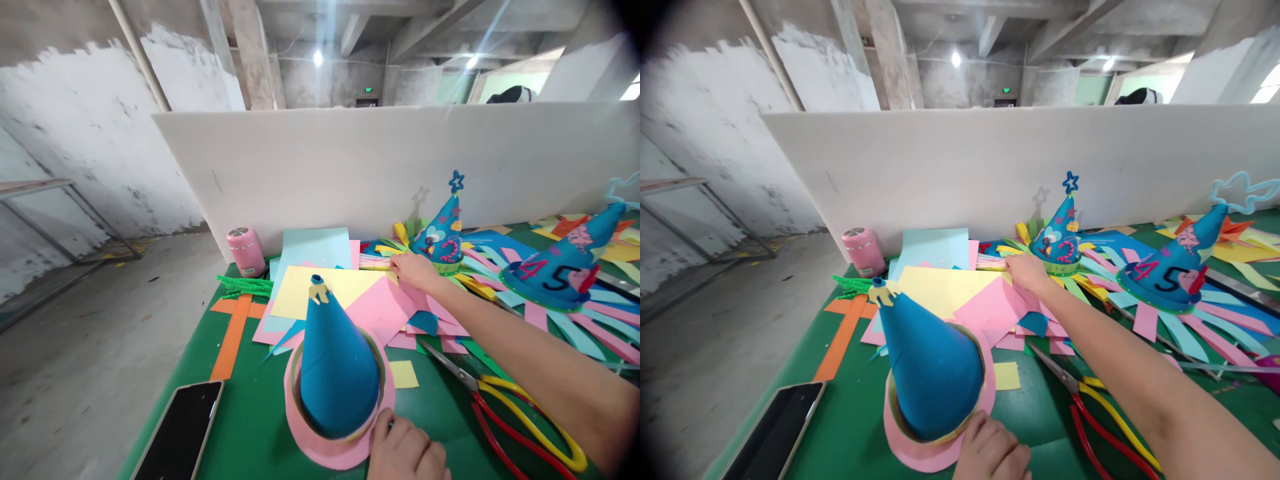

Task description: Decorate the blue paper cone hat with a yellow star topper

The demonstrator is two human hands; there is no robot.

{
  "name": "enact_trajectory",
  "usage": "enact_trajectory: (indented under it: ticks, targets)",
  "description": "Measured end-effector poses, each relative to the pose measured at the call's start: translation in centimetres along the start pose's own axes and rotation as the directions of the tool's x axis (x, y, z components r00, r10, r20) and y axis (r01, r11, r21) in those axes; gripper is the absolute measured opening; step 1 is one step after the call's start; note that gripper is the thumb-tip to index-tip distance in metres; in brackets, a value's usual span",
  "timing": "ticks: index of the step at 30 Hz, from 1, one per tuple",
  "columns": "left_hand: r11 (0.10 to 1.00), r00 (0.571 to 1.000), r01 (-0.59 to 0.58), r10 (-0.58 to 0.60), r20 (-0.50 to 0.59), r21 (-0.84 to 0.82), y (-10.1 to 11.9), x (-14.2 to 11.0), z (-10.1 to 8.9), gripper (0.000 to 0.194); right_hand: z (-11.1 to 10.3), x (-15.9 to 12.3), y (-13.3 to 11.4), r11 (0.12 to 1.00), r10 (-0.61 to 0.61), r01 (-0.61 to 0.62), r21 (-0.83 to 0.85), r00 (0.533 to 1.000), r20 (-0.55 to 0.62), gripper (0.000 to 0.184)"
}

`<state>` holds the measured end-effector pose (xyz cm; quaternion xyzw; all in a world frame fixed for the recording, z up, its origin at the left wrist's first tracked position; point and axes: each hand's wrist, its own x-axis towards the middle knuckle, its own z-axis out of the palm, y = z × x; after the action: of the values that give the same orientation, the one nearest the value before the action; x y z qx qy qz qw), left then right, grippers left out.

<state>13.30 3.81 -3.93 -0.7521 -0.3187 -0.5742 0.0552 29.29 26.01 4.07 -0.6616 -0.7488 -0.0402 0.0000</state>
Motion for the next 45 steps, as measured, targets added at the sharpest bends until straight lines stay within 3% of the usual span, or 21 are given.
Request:
enact_trajectory:
  ticks: [7,12,15,17,19,20,22,23,26,29,32,37,41,45]
  targets:
    - [1.000,0.999,0.031,-0.031,0.022,0.001,0.1,-0.7,0.4,0.015,-0.5,1.5,0.8,0.977,0.082,-0.094,0.194,0.994,0.069,0.026]
    - [0.997,0.997,0.076,-0.075,0.021,-0.014,0.0,-1.5,0.3,0.017,0.3,2.2,1.1,0.903,0.126,-0.153,0.401,0.988,0.094,0.026]
    - [0.989,0.987,0.141,-0.137,0.078,-0.046,0.8,-0.4,-0.6,0.018,1.1,2.0,1.2,0.852,0.173,-0.198,0.486,0.980,0.095,0.027]
    - [0.946,0.935,0.321,-0.308,0.175,-0.052,1.5,1.7,-0.5,0.025,1.3,1.7,1.2,0.826,0.205,-0.222,0.519,0.975,0.090,0.027]
    - [0.866,0.816,0.497,-0.447,0.368,-0.051,1.7,4.7,0.9,0.043,1.3,1.3,1.2,0.810,0.239,-0.243,0.533,0.968,0.080,0.026]
    - [0.811,0.751,0.583,-0.520,0.407,-0.040,1.4,6.3,2.0,0.045,1.1,1.1,1.2,0.805,0.253,-0.252,0.536,0.965,0.073,0.026]
    - [0.676,0.626,0.737,-0.684,0.374,0.004,-0.1,9.4,5.0,0.050,0.8,0.7,1.3,0.800,0.267,-0.255,0.543,0.962,0.058,0.026]
    - [0.649,0.604,0.760,-0.720,0.342,0.023,-1.3,10.8,6.6,0.053,0.6,0.5,1.3,0.798,0.265,-0.249,0.549,0.963,0.053,0.026]
    - [0.651,0.611,0.758,-0.729,0.308,0.037,-5.1,13.7,11.0,0.057,0.4,0.0,1.4,0.790,0.228,-0.211,0.576,0.973,0.044,0.025]
    - [0.693,0.637,0.719,-0.688,0.349,0.052,-8.1,14.8,13.8,0.050,0.7,-0.2,1.6,0.780,0.197,-0.174,0.601,0.980,0.027,0.025]
    - [0.701,0.631,0.707,-0.685,0.364,0.095,-9.8,14.7,15.2,0.033,0.9,-0.4,1.9,0.774,0.193,-0.145,0.616,0.981,-0.011,0.024]
    - [0.686,0.619,0.706,-0.719,0.315,0.179,-11.0,14.1,15.8,0.031,0.2,-1.3,3.6,0.735,0.269,-0.116,0.668,0.954,-0.130,0.017]
    - [0.692,0.629,0.693,-0.717,0.300,0.203,-11.2,14.0,15.8,0.031,-1.1,-2.8,6.5,0.604,0.442,-0.095,0.791,0.866,-0.234,0.016]
    - [0.685,0.623,0.699,-0.724,0.297,0.204,-11.0,14.1,15.6,0.032,-3.2,-4.9,9.8,0.399,0.649,0.025,0.917,0.699,-0.301,0.014]
